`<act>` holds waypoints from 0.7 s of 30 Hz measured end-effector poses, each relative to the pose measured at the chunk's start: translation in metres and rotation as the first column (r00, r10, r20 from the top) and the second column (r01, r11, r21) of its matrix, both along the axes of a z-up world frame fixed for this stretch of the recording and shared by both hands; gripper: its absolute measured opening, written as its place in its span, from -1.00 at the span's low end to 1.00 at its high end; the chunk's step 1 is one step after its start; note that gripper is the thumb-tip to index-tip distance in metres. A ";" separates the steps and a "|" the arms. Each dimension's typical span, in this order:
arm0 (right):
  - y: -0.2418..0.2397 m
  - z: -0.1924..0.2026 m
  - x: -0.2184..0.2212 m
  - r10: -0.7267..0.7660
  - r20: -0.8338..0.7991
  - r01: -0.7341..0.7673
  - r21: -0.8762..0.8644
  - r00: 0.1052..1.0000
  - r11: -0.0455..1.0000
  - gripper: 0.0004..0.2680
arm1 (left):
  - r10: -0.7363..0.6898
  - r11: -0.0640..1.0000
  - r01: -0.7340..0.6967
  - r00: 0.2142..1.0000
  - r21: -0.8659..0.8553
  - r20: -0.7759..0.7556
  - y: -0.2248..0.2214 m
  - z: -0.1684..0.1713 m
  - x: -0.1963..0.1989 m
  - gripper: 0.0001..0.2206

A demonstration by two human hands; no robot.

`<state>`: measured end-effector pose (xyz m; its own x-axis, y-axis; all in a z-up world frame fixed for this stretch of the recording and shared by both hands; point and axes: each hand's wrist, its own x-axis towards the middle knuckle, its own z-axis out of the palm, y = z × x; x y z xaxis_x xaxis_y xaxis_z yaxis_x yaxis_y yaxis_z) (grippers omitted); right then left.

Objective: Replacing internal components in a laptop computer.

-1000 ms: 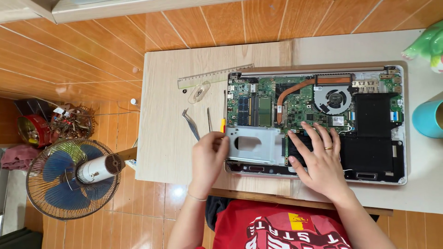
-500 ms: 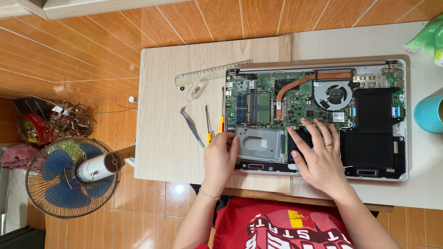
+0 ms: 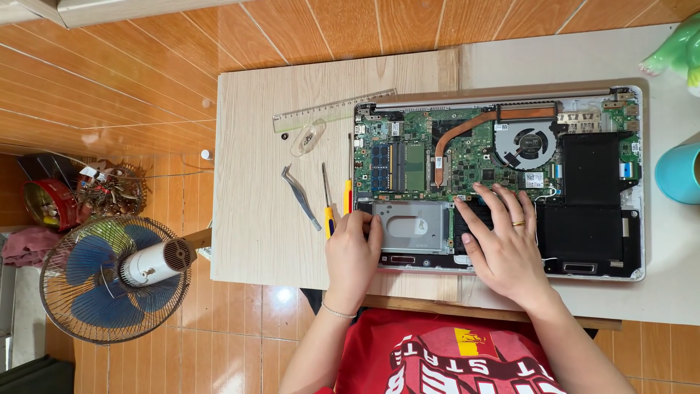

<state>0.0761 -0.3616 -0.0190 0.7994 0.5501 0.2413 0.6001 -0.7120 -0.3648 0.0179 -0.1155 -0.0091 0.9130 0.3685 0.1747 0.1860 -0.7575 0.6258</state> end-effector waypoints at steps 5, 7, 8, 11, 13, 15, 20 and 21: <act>0.000 0.000 0.001 -0.006 0.006 0.006 -0.006 1.000 1.000 -0.63 | -0.014 1.000 0.014 1.000 0.020 -0.007 0.001 -0.002 -0.002 -0.87; 0.000 0.000 0.001 -0.007 0.004 0.007 0.000 1.000 1.000 -0.63 | -0.012 1.000 0.012 1.000 0.009 -0.024 0.002 0.001 0.000 -0.87; 0.000 0.000 0.000 -0.008 -0.001 0.008 0.006 1.000 1.000 -0.63 | -0.010 1.000 0.010 0.999 -0.003 -0.044 0.002 0.002 -0.001 -0.87; 0.000 -0.001 0.001 -0.008 -0.007 0.008 0.006 1.000 1.000 -0.62 | -0.018 0.999 0.015 0.998 -0.042 -0.065 0.004 0.006 -0.002 -0.88; 0.000 0.000 0.001 -0.001 0.005 0.001 0.018 1.000 1.000 -0.61 | -0.024 0.999 0.022 0.998 -0.044 -0.053 0.005 0.004 -0.004 -0.88; 0.001 0.001 0.000 0.005 0.017 -0.005 0.029 1.000 1.000 -0.59 | -0.031 0.999 0.029 0.999 -0.046 -0.042 0.005 0.004 -0.005 -0.88; 0.002 0.002 0.000 0.013 0.029 -0.013 -0.024 0.999 1.000 -0.56 | -0.032 0.995 0.027 0.998 -0.097 -0.053 0.005 0.008 -0.006 -0.88; 0.003 0.003 0.000 0.014 0.028 -0.014 -0.024 0.999 1.000 -0.56 | -0.031 0.995 0.026 0.998 -0.097 -0.054 0.005 0.008 -0.007 -0.88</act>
<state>0.0762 -0.3589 -0.0157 0.7845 0.5672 0.2506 0.6201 -0.7117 -0.3302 0.0113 -0.1106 -0.0010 0.9306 0.3551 0.0888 0.2017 -0.6999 0.6852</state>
